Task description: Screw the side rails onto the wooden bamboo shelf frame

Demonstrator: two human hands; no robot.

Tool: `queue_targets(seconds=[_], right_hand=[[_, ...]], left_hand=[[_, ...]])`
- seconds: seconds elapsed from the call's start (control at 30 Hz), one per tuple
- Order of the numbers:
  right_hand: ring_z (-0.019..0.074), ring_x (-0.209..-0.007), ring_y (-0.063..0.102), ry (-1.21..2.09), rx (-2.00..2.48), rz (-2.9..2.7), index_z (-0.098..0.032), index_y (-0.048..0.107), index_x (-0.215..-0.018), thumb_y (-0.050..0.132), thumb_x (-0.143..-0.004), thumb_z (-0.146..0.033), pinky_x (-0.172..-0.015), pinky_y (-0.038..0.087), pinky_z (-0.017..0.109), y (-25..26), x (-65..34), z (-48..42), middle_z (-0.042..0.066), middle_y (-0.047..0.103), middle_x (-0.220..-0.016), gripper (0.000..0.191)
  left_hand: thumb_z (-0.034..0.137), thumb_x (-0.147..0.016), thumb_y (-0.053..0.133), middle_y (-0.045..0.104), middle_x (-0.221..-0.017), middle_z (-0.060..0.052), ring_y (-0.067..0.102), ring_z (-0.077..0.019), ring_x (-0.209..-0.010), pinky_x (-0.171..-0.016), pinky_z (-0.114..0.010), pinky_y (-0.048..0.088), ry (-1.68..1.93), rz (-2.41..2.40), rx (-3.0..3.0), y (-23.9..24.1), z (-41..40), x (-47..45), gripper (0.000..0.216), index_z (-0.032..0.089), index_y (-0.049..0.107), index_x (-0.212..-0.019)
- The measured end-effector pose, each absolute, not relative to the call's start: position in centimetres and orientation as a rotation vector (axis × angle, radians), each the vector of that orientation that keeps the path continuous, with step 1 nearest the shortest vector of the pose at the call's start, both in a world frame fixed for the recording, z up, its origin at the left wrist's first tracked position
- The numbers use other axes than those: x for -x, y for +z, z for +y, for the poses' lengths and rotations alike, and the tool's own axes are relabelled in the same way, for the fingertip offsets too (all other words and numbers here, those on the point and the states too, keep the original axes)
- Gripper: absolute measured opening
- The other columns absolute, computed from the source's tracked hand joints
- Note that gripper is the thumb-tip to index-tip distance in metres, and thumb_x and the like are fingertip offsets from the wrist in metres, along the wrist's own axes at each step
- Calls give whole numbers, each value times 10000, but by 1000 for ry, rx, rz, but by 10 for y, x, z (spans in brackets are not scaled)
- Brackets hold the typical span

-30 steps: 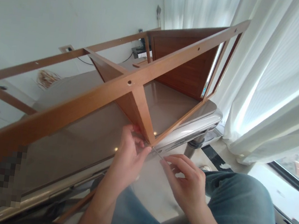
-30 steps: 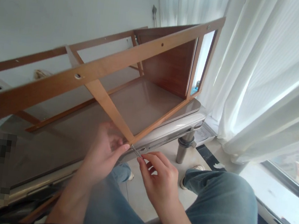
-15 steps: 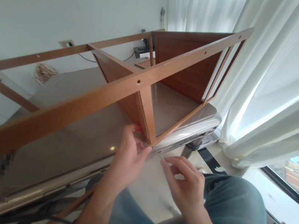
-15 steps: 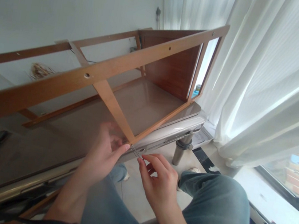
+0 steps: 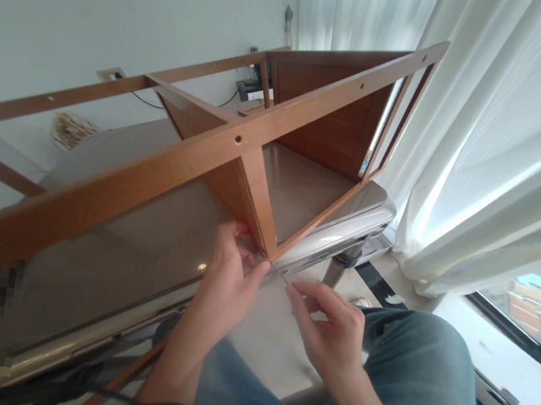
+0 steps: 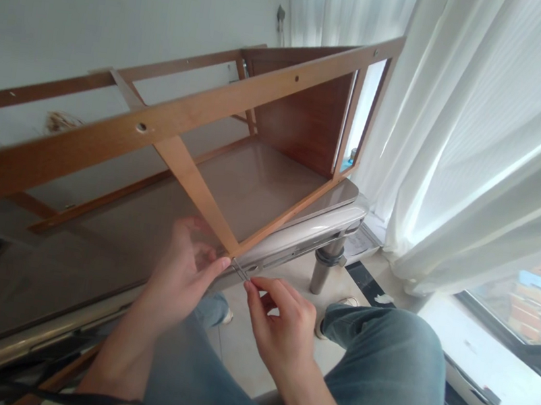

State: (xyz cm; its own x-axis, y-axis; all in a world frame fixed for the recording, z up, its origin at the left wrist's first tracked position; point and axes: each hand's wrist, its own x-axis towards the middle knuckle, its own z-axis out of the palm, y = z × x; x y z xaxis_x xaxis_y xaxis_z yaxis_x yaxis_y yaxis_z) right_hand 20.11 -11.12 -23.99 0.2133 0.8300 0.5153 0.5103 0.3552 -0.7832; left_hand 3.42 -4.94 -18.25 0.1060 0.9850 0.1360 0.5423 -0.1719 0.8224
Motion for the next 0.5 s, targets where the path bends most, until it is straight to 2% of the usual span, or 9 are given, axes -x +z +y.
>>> queue_targets(seconds=[0.37, 0.5], right_hand=[[114, -517, 694, 716, 1263, -1230, -224, 760, -881, 722, -925, -306, -465, 510, 172, -242, -197, -111, -12, 746, -710, 101], [126, -458, 672, 896, 1241, -1088, -211, 759, -883, 747, -903, -360, -423, 516, 177, -242, -195, -110, -6, 725, -637, 150]], left_hand=[[280, -907, 659, 592, -1181, -65, 667, -156, -893, -826, -332, 549, 915, 1478, -1750, -185, -49, -34, 422, 230, 409, -1243], [293, -902, 668, 587, -1198, -74, 667, -163, -903, -832, -339, 546, 920, 1490, -1759, -184, -49, -34, 433, 227, 413, -1245]])
